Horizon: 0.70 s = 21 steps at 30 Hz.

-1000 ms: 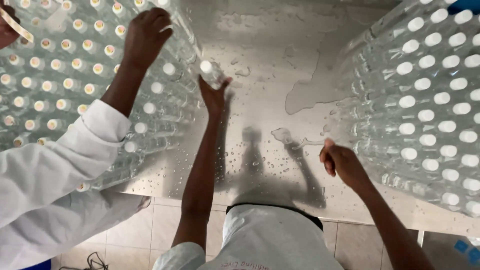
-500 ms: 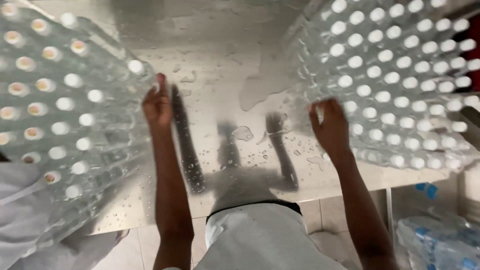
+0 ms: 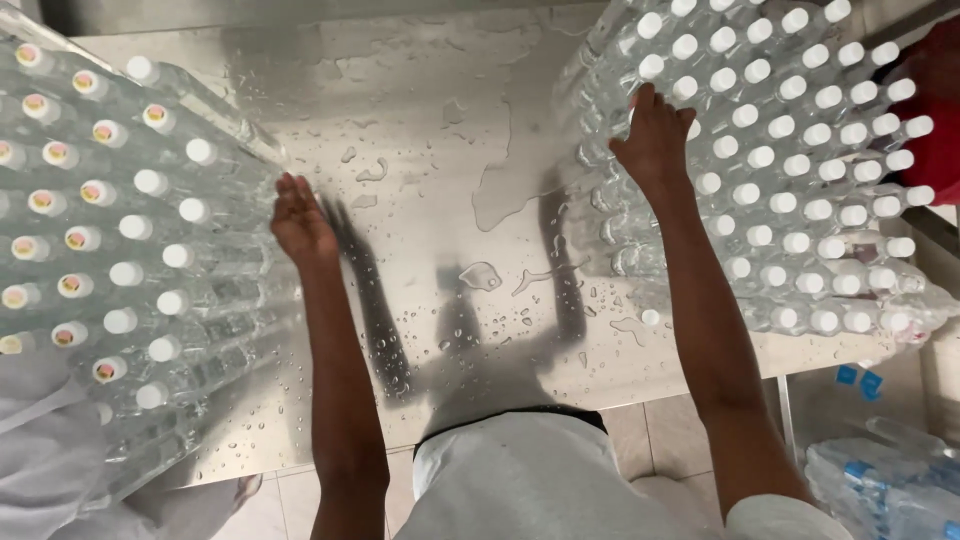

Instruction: Tightening the caps on a large number of plastic water bottles on a production table.

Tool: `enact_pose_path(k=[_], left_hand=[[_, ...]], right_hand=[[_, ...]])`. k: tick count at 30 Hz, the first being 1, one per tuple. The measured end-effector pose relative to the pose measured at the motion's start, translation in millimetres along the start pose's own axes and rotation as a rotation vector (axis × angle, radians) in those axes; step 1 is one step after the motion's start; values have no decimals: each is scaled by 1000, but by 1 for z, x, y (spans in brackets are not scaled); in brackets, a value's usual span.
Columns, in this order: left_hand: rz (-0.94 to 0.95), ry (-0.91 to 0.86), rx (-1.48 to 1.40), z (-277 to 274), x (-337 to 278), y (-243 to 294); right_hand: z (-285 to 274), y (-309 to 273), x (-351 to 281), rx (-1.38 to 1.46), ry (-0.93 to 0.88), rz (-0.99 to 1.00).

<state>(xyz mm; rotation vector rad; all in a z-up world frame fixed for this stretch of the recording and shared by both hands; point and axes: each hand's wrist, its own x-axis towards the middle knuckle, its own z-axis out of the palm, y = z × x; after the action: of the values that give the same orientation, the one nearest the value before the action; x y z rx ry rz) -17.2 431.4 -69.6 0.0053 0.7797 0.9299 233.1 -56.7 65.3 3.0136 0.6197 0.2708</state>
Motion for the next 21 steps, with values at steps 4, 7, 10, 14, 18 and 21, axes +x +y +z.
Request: enact_pose_path(k=[4,7,10,14,18,21], left_hand=[[-192,-596,287,-33,-60,-37],[-39,-1022,1039,12,-190,-49],[-15,-1334,1652,8,-262,-57],[-616,-1244,1452,-20,-277,-38],[-608,-1077,1458,-57,-284,-26],[-708,-923,1411,-91,-279,-18]], right_hand=[[-53,-41,-34,168,-153,-70],[-130,-76,-67,360,-295,-114],[-182,-96,-108,669,-508,-82],[-171,-111,-141,1170,-636,43],[-76,-124,-183,1411,-563,130],[-51,-143,-208,1443,-550,120]])
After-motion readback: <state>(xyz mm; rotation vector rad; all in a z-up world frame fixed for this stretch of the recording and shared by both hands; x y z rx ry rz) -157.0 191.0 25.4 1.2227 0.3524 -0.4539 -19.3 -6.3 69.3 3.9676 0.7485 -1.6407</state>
